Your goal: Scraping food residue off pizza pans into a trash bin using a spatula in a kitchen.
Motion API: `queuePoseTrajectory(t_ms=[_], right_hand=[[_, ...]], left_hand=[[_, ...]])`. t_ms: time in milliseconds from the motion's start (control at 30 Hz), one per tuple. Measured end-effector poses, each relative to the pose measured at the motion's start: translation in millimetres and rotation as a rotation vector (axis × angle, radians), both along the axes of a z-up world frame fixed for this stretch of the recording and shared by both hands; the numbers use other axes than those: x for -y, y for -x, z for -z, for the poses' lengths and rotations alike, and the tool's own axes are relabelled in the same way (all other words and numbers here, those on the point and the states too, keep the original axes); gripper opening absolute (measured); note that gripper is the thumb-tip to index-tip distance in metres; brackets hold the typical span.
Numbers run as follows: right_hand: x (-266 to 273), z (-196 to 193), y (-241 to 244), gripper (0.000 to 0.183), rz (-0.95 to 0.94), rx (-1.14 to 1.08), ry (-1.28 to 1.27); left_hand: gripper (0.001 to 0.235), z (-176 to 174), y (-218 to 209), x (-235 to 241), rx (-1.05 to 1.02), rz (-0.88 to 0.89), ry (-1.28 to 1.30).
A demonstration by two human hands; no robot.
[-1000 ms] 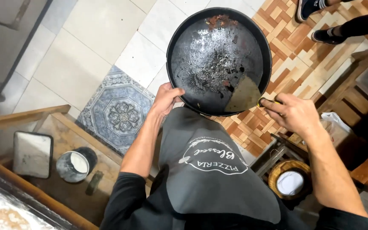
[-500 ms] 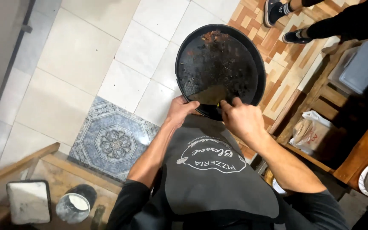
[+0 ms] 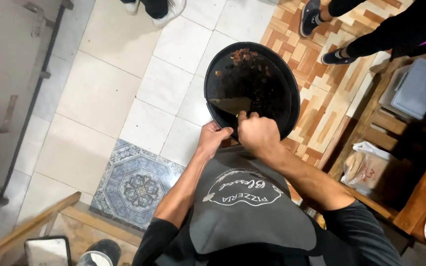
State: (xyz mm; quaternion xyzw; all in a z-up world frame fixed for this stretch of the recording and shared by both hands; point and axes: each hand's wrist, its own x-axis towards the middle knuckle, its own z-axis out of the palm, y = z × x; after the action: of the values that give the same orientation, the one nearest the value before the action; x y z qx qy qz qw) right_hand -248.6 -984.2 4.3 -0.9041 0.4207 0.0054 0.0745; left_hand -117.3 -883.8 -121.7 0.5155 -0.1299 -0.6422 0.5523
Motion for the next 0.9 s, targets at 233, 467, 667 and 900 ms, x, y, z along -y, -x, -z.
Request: queuePoseTrajectory(t_ms=[233, 467, 667, 900], right_hand=[[124, 46, 13, 0.013, 0.112, 0.063, 0.160], [180, 54, 40, 0.018, -0.046, 0.019, 0.208], [196, 9, 86, 0.009, -0.027, 0.102, 0.091], [169, -1, 160, 0.024, -0.063, 0.083, -0.047]], left_hand=[[0.006, -14, 33, 54, 0.034, -0.061, 0.019], [0.008, -6, 75, 109, 0.063, -0.095, -0.050], [0.009, 9, 81, 147, 0.199, -0.203, -0.158], [0.006, 4, 71, 201, -0.008, -0.350, -0.068]])
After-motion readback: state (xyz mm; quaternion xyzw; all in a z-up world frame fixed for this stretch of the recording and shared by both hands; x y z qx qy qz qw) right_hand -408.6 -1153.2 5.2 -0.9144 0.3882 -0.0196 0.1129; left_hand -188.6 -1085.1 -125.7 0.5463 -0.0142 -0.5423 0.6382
